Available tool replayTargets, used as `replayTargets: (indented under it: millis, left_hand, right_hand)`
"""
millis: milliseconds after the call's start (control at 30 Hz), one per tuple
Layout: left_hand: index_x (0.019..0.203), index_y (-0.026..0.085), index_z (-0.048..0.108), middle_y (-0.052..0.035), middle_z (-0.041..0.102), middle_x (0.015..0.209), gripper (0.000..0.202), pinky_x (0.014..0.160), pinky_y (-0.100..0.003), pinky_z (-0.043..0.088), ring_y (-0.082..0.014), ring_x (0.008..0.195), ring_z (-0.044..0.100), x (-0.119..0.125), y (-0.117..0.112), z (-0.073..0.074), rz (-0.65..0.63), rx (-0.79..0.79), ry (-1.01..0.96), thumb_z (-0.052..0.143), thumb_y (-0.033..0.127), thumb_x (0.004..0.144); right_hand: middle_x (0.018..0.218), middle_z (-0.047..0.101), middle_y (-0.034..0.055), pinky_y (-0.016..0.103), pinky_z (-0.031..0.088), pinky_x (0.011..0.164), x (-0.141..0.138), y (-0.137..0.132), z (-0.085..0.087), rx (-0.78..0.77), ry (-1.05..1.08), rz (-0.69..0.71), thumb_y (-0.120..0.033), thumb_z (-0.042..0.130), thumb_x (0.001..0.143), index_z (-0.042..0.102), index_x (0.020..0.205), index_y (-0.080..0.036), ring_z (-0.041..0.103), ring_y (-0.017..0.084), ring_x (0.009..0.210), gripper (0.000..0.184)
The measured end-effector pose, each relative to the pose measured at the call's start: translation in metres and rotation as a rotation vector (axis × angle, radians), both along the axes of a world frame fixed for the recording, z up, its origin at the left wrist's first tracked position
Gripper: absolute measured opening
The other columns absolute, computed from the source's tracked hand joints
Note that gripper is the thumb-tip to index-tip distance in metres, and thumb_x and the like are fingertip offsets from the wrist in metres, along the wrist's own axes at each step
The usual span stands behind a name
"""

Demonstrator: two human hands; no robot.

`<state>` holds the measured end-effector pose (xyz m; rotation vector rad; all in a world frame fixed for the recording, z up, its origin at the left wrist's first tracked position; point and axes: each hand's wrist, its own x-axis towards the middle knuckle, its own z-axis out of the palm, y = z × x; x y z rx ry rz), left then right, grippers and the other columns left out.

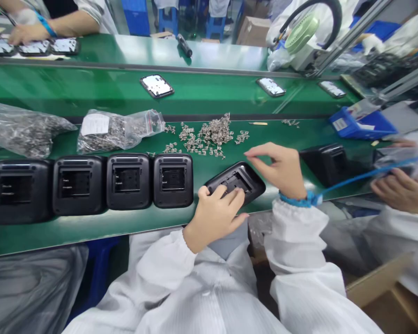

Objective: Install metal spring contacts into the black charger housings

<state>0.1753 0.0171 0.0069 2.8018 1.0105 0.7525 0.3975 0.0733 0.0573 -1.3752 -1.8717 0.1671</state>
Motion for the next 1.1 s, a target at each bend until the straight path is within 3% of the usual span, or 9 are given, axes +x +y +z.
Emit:
replayTargets:
  millis: [167, 267, 367, 500, 800, 867, 967, 1033, 1100]
  left_hand:
    - [0.141, 0.012, 0.058, -0.0097, 0.071, 0.133, 0.057, 0.079, -0.047, 0.038, -0.0254, 0.105, 0.059, -0.002, -0.021, 0.008, 0.143, 0.062, 0.081, 0.059, 0.054, 0.101]
    - [0.139, 0.008, 0.060, -0.0129, 0.069, 0.135, 0.065, 0.074, -0.046, 0.039, -0.0263, 0.096, 0.059, 0.001, -0.032, 0.009, 0.260, 0.078, 0.114, 0.060, 0.059, 0.099]
    - [0.139, 0.008, 0.061, -0.0136, 0.067, 0.139, 0.068, 0.072, -0.046, 0.039, -0.0276, 0.093, 0.057, 0.004, -0.036, 0.008, 0.295, 0.084, 0.140, 0.058, 0.062, 0.098]
    - [0.138, 0.010, 0.062, -0.0156, 0.066, 0.139, 0.068, 0.075, -0.047, 0.039, -0.0302, 0.095, 0.058, 0.011, -0.029, 0.005, 0.338, 0.061, 0.136, 0.057, 0.065, 0.097]
    - [0.140, 0.007, 0.058, -0.0178, 0.065, 0.141, 0.063, 0.078, -0.050, 0.032, -0.0349, 0.101, 0.060, 0.027, -0.006, 0.002, 0.454, 0.146, 0.011, 0.055, 0.056, 0.100]
    - [0.136, 0.009, 0.061, -0.0160, 0.066, 0.139, 0.052, 0.080, -0.048, 0.030, -0.0338, 0.110, 0.061, 0.038, -0.004, -0.004, 0.350, 0.259, -0.104, 0.056, 0.048, 0.101]
    - [0.122, 0.017, 0.067, -0.0089, 0.072, 0.124, 0.026, 0.077, -0.041, 0.028, -0.0245, 0.109, 0.062, 0.060, -0.002, -0.017, -0.111, 0.397, -0.215, 0.057, 0.029, 0.101]
    - [0.114, 0.018, 0.067, -0.0069, 0.071, 0.110, 0.019, 0.076, -0.039, 0.029, -0.0201, 0.100, 0.062, 0.074, 0.000, -0.023, -0.372, 0.384, -0.137, 0.054, 0.021, 0.101]
    - [0.112, 0.017, 0.064, -0.0079, 0.066, 0.104, 0.017, 0.076, -0.038, 0.033, -0.0205, 0.095, 0.058, 0.084, 0.001, -0.024, -0.425, 0.286, 0.002, 0.051, 0.020, 0.102]
  right_hand:
    - [0.084, 0.075, 0.0050, 0.034, 0.054, 0.070, -0.002, 0.062, -0.035, -0.313, 0.181, 0.054, -0.040, 0.076, 0.080, 0.073, 0.092, -0.019, 0.067, 0.020, 0.074, 0.025]
    - [0.074, 0.069, 0.0030, 0.032, 0.049, 0.065, -0.010, 0.081, -0.056, -0.339, 0.131, 0.069, -0.042, 0.082, 0.071, 0.070, 0.085, -0.018, 0.060, 0.017, 0.065, 0.031]
    - [0.073, 0.068, 0.0024, 0.031, 0.048, 0.066, -0.012, 0.080, -0.064, -0.313, 0.080, 0.090, -0.038, 0.082, 0.070, 0.068, 0.080, -0.019, 0.060, 0.016, 0.066, 0.026]
    - [0.077, 0.072, 0.0029, 0.032, 0.049, 0.067, -0.001, 0.070, -0.062, -0.345, 0.157, 0.109, -0.037, 0.077, 0.076, 0.070, 0.087, -0.020, 0.062, 0.017, 0.067, 0.021]
    - [0.086, 0.071, 0.0050, 0.035, 0.052, 0.075, 0.023, 0.065, -0.071, -0.218, 0.388, -0.068, -0.036, 0.067, 0.082, 0.076, 0.100, -0.019, 0.063, 0.019, 0.074, 0.026]
    - [0.088, 0.071, 0.0059, 0.037, 0.053, 0.081, 0.028, 0.069, -0.073, -0.173, 0.421, -0.124, -0.035, 0.067, 0.081, 0.075, 0.090, -0.019, 0.065, 0.020, 0.080, 0.020]
    - [0.093, 0.067, 0.0074, 0.039, 0.053, 0.090, 0.034, 0.073, -0.074, -0.036, 0.377, -0.270, -0.035, 0.069, 0.077, 0.075, 0.080, -0.019, 0.064, 0.021, 0.091, 0.018]
    - [0.095, 0.063, 0.0067, 0.038, 0.053, 0.088, 0.039, 0.073, -0.075, 0.039, 0.376, -0.381, -0.038, 0.070, 0.077, 0.076, 0.082, -0.019, 0.062, 0.020, 0.092, 0.021]
    - [0.092, 0.063, 0.0051, 0.036, 0.054, 0.080, 0.045, 0.071, -0.075, 0.068, 0.467, -0.456, -0.044, 0.069, 0.081, 0.076, 0.088, -0.020, 0.061, 0.018, 0.084, 0.026]
